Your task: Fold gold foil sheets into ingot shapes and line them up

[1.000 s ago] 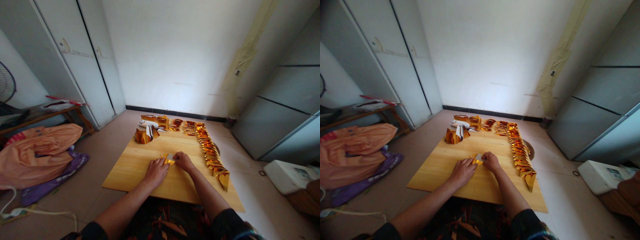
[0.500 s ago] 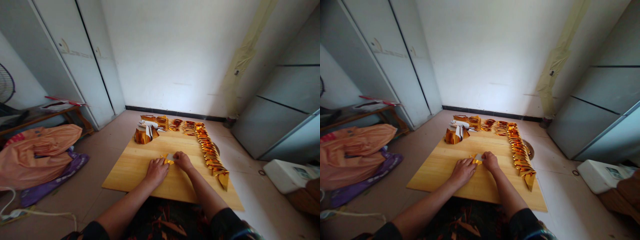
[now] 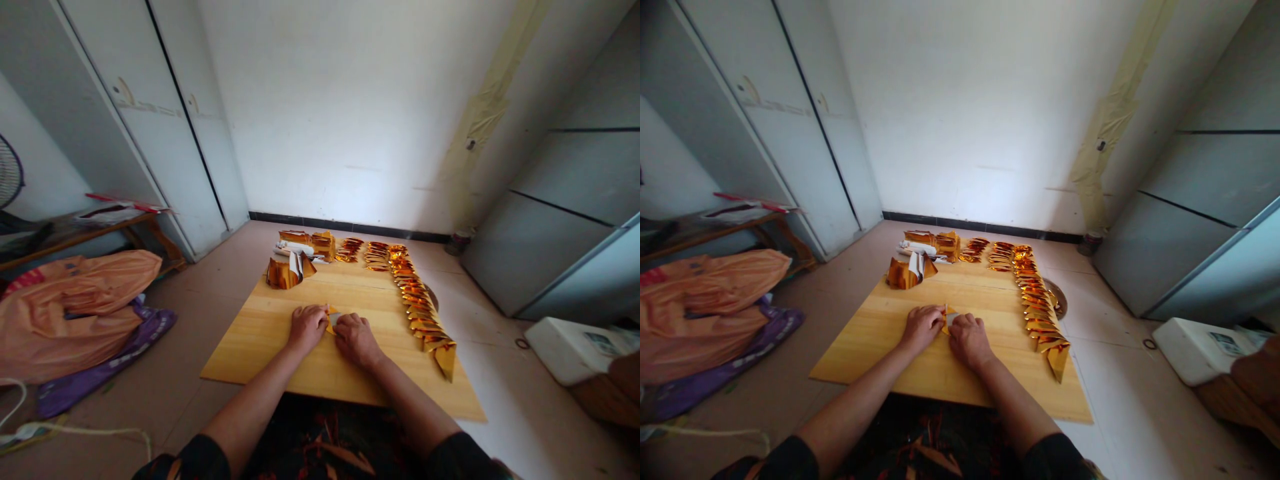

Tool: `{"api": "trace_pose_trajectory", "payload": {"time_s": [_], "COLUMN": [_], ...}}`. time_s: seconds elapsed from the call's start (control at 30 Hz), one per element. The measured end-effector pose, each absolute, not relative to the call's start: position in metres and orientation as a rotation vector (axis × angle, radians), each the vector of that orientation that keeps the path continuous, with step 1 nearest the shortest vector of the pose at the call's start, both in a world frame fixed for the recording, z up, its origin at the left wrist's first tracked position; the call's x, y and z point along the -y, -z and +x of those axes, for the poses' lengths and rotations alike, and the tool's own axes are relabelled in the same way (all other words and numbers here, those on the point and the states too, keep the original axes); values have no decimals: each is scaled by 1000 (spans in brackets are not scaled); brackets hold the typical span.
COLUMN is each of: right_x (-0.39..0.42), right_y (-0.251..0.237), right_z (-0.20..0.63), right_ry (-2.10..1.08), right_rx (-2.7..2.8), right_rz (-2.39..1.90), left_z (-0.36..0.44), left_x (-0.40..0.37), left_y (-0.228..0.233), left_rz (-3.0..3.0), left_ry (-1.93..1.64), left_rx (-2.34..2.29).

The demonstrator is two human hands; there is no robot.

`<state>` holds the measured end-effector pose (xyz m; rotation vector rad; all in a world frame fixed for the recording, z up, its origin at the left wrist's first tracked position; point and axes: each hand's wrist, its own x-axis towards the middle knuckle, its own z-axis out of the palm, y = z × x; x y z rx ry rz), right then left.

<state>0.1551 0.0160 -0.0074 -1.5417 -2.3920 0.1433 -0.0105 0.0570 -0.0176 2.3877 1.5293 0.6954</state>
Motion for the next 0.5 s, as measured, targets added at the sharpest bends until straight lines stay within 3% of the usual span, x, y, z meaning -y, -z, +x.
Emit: {"api": "trace_pose_trajectory", "payload": {"time_s": [0.5], "right_x": [-24], "right_y": [33], "right_z": [175], "right_ry": [-333], "right_rx": [2263], "right_rz": [-1259], "left_z": [-26], "left_x": [-67], "left_y": [15], "left_rz": [2400], "left_ry": [-507], "left_rx": [-1307]}}
